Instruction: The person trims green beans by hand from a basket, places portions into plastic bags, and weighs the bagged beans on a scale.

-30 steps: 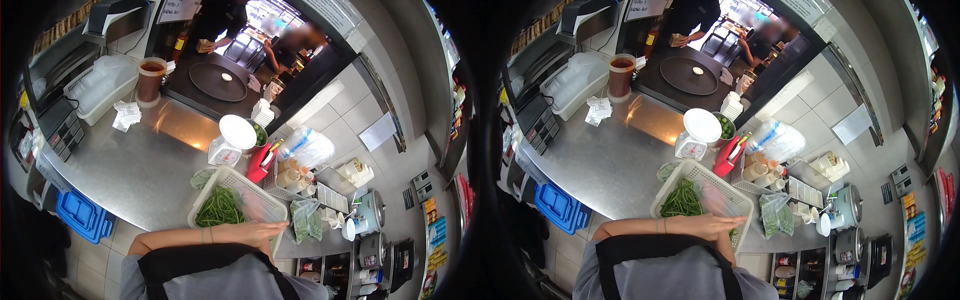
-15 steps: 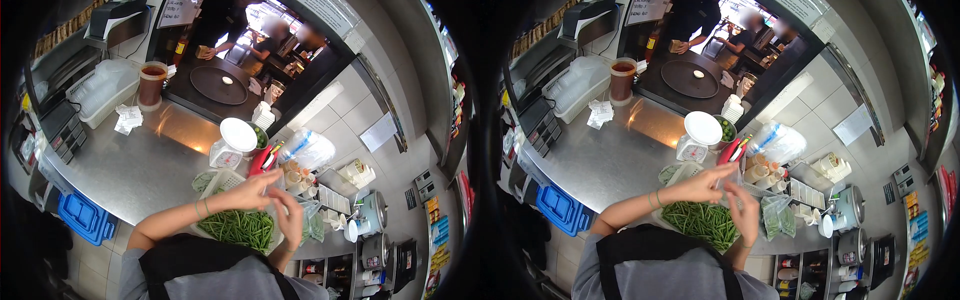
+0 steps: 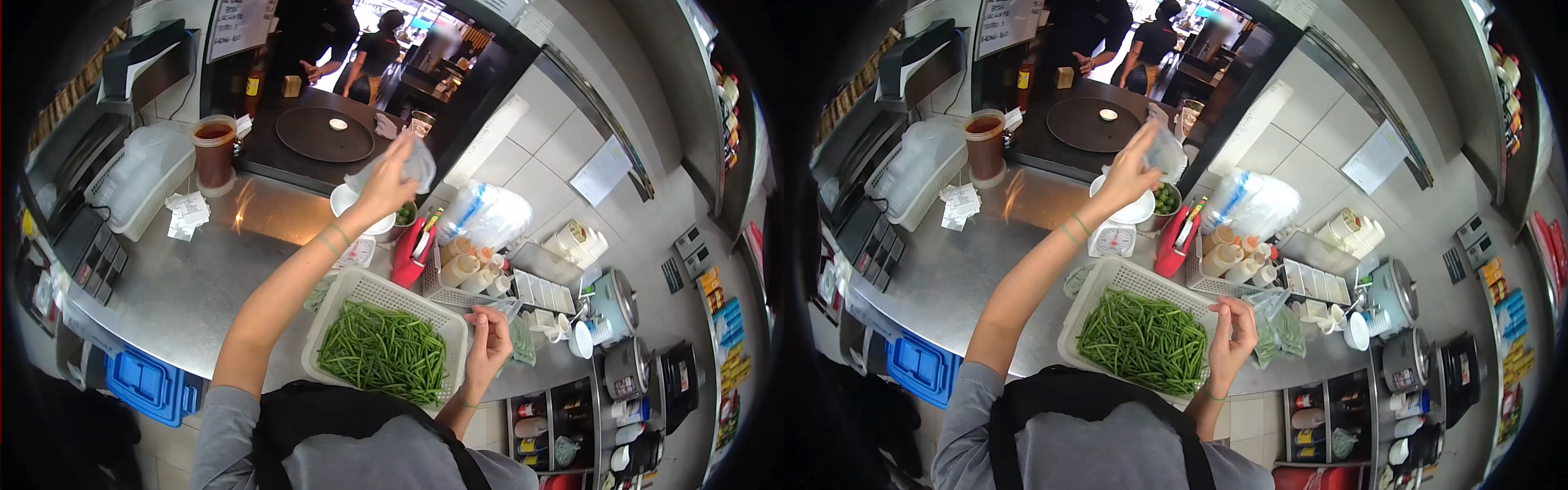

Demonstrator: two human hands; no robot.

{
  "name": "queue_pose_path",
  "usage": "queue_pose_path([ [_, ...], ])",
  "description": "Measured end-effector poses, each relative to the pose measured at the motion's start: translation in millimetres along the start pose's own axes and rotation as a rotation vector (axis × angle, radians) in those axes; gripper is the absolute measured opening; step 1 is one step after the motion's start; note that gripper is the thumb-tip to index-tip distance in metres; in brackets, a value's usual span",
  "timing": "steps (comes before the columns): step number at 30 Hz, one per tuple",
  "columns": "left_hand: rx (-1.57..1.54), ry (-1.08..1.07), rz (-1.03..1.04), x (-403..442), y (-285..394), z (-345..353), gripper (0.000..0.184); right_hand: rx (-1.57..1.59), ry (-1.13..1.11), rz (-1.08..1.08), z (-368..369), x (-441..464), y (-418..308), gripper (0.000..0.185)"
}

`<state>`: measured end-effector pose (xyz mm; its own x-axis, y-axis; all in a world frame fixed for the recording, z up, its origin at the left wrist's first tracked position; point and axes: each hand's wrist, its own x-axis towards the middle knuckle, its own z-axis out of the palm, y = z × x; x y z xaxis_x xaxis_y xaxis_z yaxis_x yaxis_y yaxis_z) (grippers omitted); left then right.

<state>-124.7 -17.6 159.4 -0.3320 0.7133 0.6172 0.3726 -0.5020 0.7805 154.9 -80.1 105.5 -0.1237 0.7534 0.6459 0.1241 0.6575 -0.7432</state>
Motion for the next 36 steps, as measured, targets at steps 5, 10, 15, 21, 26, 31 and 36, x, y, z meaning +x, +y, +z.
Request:
queue_pose_path([
  [5,0.182,0.024,0.04,-64,-86,4,0.066,0.031,0.0,0.048,-1,-6,11,0.009],
  [10,0.556,0.073,0.161,-129,-45,5,0.053,-0.076,-0.083,0.073,12,-3,43,0.01],
  [15,0.711,-0.152,0.342,-164,-45,35,0.031,-0.407,-0.224,0.116,26,-5,120,0.012],
  [21,0.61,-0.662,-0.195,-205,-144,71,0.042,-0.42,-0.294,0.218,29,-36,201,0.015],
  [26,0.551,-0.789,-0.169,-220,-148,106,0.07,-0.367,-0.252,0.228,37,-32,181,0.016],
  [31,0.622,-0.985,-0.247,-207,-102,117,0.097,-0.361,-0.257,0.27,37,-33,184,0.017],
  [36,0.632,-0.969,-0.242,-228,-101,130,0.095,-0.324,-0.232,0.302,38,-28,178,0.017],
])
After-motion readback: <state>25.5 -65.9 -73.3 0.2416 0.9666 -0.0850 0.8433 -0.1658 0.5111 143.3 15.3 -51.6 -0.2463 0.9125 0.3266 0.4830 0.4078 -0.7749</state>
